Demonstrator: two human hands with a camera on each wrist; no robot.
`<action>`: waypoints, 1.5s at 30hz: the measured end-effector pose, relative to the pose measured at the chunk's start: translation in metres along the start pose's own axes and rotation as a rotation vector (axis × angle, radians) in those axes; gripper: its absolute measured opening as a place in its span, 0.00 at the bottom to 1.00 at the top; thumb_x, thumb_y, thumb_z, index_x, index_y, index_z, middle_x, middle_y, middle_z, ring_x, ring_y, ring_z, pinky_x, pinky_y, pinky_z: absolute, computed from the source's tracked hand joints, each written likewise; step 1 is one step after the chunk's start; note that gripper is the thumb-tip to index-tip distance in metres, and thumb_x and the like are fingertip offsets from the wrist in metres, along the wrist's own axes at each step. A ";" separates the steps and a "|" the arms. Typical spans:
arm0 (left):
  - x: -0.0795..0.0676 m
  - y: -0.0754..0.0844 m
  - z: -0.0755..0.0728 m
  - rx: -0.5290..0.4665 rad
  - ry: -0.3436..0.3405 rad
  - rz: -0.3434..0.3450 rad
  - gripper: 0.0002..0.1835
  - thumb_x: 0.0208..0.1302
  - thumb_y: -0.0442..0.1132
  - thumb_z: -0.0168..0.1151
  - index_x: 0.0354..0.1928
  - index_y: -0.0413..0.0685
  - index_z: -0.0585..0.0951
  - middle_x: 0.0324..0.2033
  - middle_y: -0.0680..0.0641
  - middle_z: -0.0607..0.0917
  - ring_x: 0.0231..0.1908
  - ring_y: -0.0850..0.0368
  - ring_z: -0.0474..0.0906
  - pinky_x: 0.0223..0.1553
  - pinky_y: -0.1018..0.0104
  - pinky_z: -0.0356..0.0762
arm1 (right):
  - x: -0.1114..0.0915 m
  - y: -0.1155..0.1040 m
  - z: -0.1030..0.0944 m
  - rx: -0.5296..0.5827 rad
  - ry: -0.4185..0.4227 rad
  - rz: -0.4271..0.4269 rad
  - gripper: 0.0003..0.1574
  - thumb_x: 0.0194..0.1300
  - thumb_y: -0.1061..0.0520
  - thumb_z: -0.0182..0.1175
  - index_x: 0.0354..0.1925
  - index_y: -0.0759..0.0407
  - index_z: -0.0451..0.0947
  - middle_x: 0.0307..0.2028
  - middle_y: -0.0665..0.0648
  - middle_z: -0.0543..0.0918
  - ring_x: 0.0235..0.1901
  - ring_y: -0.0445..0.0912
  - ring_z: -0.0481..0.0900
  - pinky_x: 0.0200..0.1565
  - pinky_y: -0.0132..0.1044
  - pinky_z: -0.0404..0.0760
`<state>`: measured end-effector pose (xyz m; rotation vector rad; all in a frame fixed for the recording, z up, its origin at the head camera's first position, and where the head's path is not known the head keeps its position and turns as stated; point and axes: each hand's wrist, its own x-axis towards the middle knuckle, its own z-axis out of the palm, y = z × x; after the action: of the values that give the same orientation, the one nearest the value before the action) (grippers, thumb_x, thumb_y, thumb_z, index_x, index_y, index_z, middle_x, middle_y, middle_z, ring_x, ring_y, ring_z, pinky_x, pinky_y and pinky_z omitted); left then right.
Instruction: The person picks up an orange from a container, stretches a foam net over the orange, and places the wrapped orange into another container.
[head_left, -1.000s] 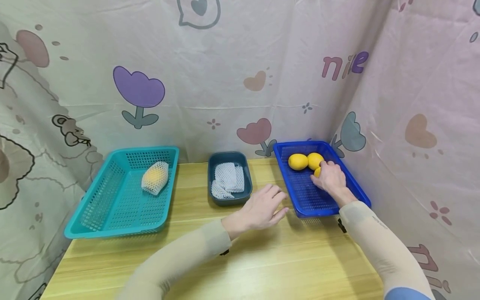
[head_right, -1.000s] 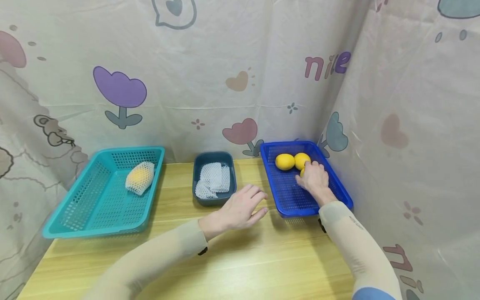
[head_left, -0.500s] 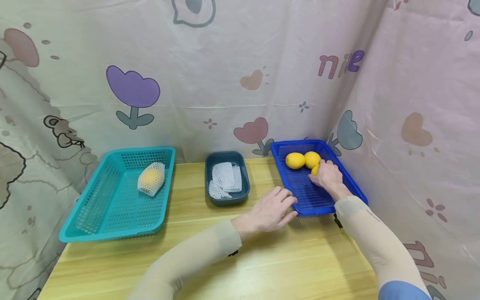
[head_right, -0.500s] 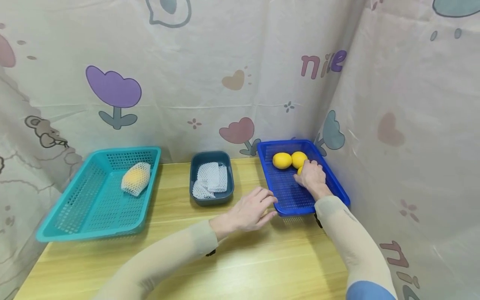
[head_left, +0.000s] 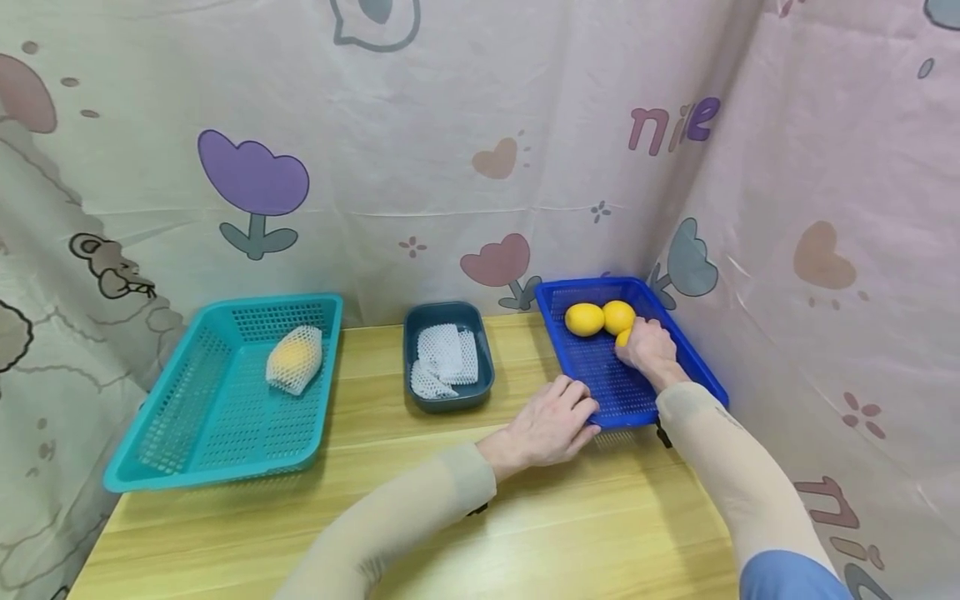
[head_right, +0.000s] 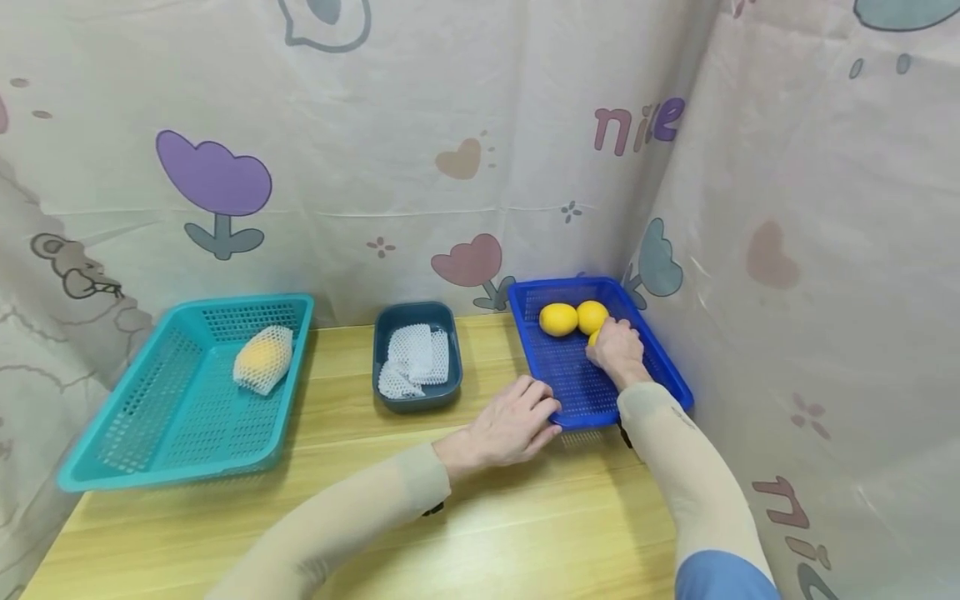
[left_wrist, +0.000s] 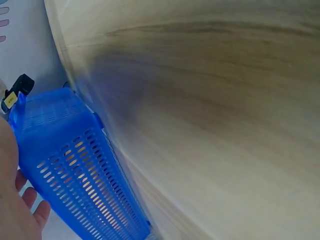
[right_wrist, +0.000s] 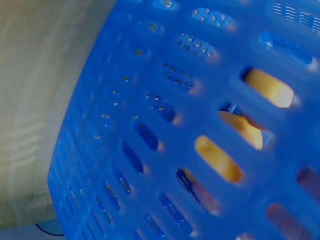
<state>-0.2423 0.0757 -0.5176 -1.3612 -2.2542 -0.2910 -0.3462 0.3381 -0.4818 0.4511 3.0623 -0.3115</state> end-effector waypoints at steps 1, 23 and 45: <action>0.000 0.000 0.001 0.006 -0.001 -0.001 0.16 0.86 0.56 0.57 0.58 0.56 0.85 0.54 0.52 0.83 0.55 0.53 0.76 0.60 0.63 0.79 | 0.000 0.000 0.000 -0.001 0.000 -0.002 0.44 0.75 0.47 0.67 0.72 0.76 0.66 0.60 0.78 0.75 0.57 0.72 0.81 0.64 0.69 0.85; -0.002 -0.002 0.007 -0.014 0.052 0.045 0.13 0.86 0.53 0.58 0.55 0.57 0.85 0.55 0.51 0.84 0.56 0.53 0.77 0.62 0.64 0.80 | 0.004 -0.002 0.005 0.065 -0.135 0.023 0.59 0.74 0.44 0.71 0.83 0.71 0.51 0.66 0.80 0.75 0.61 0.72 0.81 0.69 0.70 0.82; 0.000 -0.002 0.008 -0.017 0.051 0.043 0.13 0.86 0.54 0.59 0.57 0.58 0.86 0.57 0.51 0.84 0.57 0.53 0.78 0.63 0.64 0.81 | 0.008 0.014 0.003 0.198 -0.251 0.045 0.66 0.67 0.39 0.76 0.79 0.75 0.53 0.61 0.80 0.76 0.53 0.67 0.84 0.44 0.49 0.95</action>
<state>-0.2458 0.0779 -0.5243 -1.3933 -2.1824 -0.3271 -0.3500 0.3535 -0.4878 0.4492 2.7852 -0.6217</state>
